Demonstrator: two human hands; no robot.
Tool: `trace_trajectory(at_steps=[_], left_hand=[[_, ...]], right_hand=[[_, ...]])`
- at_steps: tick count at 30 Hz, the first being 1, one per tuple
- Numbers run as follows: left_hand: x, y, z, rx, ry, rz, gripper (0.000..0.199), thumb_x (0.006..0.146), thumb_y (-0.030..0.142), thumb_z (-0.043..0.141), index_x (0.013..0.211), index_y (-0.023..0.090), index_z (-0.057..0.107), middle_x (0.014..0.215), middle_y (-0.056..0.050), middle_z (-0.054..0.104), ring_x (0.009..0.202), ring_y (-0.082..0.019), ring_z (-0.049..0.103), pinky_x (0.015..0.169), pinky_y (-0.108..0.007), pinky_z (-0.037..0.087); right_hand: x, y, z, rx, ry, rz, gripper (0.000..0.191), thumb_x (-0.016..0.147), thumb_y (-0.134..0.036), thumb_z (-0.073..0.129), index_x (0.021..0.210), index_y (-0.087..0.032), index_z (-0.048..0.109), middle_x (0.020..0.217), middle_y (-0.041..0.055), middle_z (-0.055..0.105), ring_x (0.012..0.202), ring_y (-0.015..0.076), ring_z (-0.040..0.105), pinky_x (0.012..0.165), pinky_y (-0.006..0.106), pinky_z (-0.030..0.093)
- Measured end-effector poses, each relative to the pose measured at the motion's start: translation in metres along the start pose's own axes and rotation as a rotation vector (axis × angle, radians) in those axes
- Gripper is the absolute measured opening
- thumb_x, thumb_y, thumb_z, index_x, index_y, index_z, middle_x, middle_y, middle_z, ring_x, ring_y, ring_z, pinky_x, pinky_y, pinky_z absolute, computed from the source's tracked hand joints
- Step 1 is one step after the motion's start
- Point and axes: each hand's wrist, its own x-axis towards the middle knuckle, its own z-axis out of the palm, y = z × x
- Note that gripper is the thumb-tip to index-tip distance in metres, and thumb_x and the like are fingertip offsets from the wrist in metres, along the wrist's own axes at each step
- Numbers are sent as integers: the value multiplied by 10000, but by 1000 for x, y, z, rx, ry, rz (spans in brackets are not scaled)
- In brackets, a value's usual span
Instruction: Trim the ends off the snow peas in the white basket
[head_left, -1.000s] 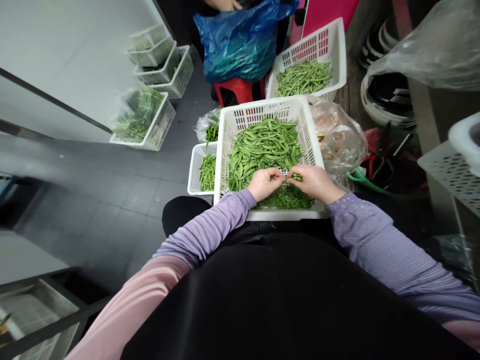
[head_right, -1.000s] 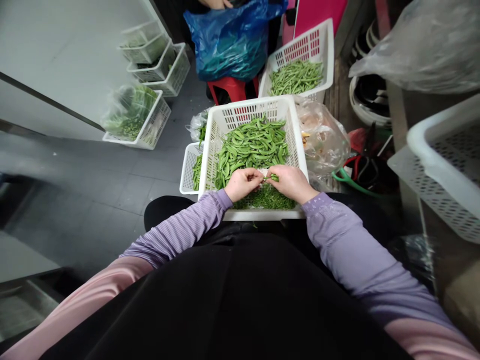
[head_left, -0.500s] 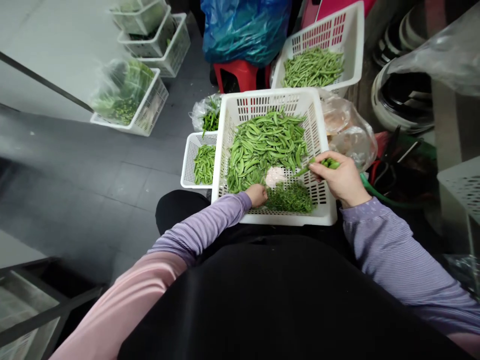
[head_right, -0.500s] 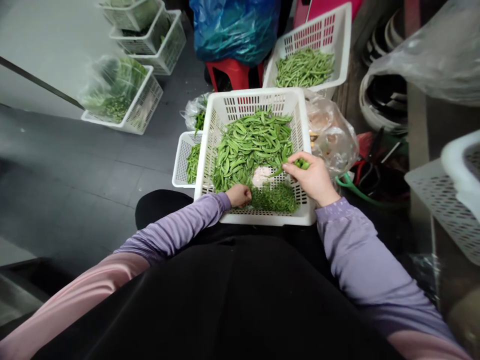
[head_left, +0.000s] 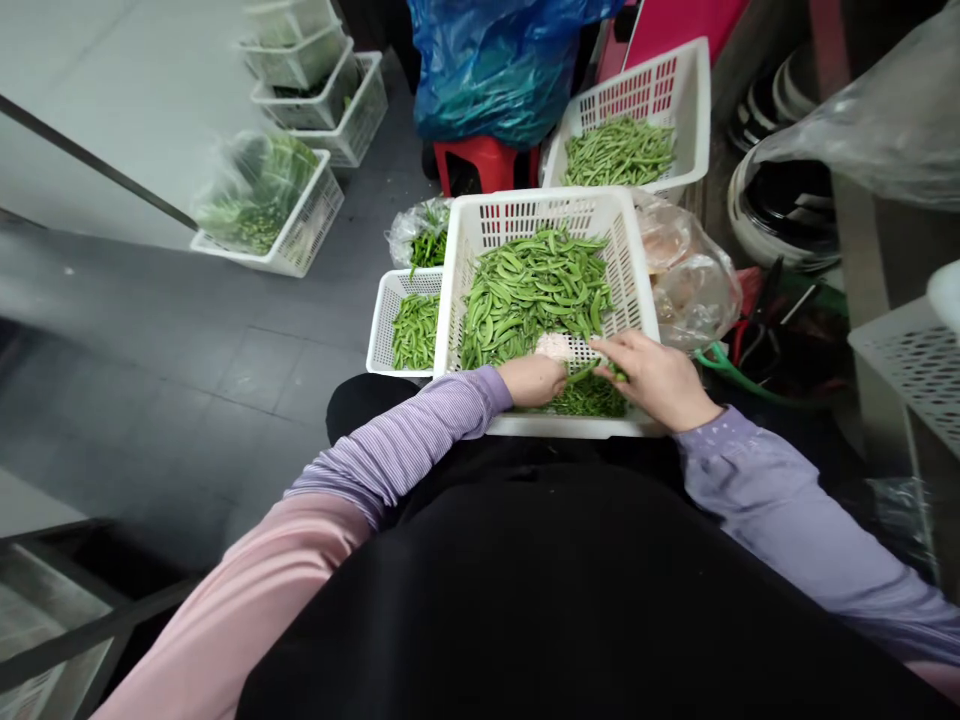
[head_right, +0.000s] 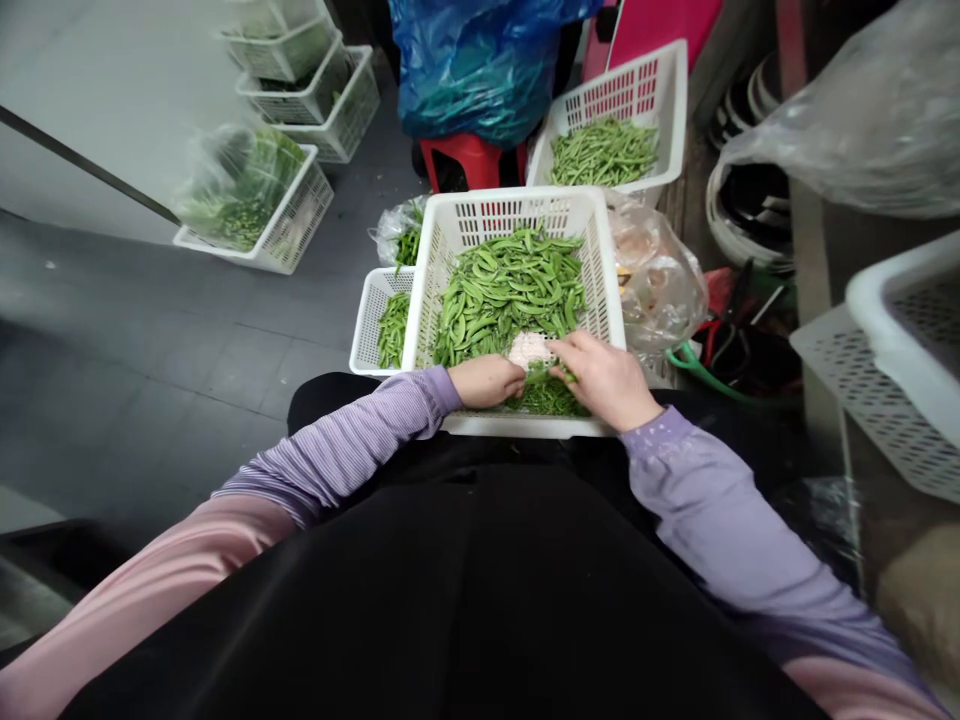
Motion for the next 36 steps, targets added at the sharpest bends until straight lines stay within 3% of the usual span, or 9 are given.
trace_trajectory(at_steps=[4,9,13,16,18,22,25,29,36], left_hand=[[-3,8,10,197,77,32,168,785,211,473,714,144,610,717,-66,621,681,-155,570,674,-242,421],[3,8,38,-57,351,-53,294,858,192,328,827,158,618,820,-31,642,785,-112,574,766,-210,428],[12,-3,61,-4,89,-148,258,809,188,410,871,150,657,946,-77,642,858,-163,589,783,-246,443],[10,-16,59,59,-77,-237,368,734,179,515,1090,171,609,1113,-123,584,935,-209,585,809,-275,448],[2,-25,46,43,-85,-225,514,711,176,549,1222,216,510,1184,-99,551,990,-194,568,853,-259,434],[-21,-48,-1,-99,-84,-148,315,781,193,475,1047,221,642,1010,-15,650,912,-133,593,881,-221,418],[-36,-68,-29,-225,166,-248,297,796,185,445,1011,179,651,856,-14,675,749,-105,609,805,-225,456],[-48,-87,-43,-268,367,-408,277,797,167,416,940,125,650,716,-30,662,605,-98,589,707,-235,479],[-52,-84,-44,-106,397,-331,225,778,197,464,840,130,670,845,-62,676,794,-155,605,783,-265,457]], right_hand=[[-10,-14,2,-58,-186,-90,138,769,-171,478,751,-178,614,778,70,582,671,172,529,534,267,354],[-14,-9,22,807,-60,427,249,667,-419,620,648,-209,488,521,-18,463,463,135,418,439,261,324],[-16,21,16,1315,153,665,322,597,-452,618,585,-230,384,479,-41,361,404,106,322,374,246,261],[-12,45,-4,1371,304,682,224,644,-379,530,556,-236,380,524,-3,389,450,123,379,394,265,307],[-5,49,-12,1366,268,691,137,639,-322,531,586,-235,439,588,19,455,503,132,440,432,271,353],[23,24,10,1182,-26,616,151,622,-338,581,709,-219,554,588,-19,484,470,114,436,440,254,360],[50,-2,52,636,-284,444,175,674,-328,590,787,-200,624,544,-16,514,493,131,473,498,260,382],[71,-23,97,-96,-612,14,218,715,-257,579,913,-215,660,825,62,658,743,208,585,640,289,405],[70,-44,123,-277,-702,-385,286,818,-213,455,1051,-233,620,904,64,653,833,179,584,658,251,381]])
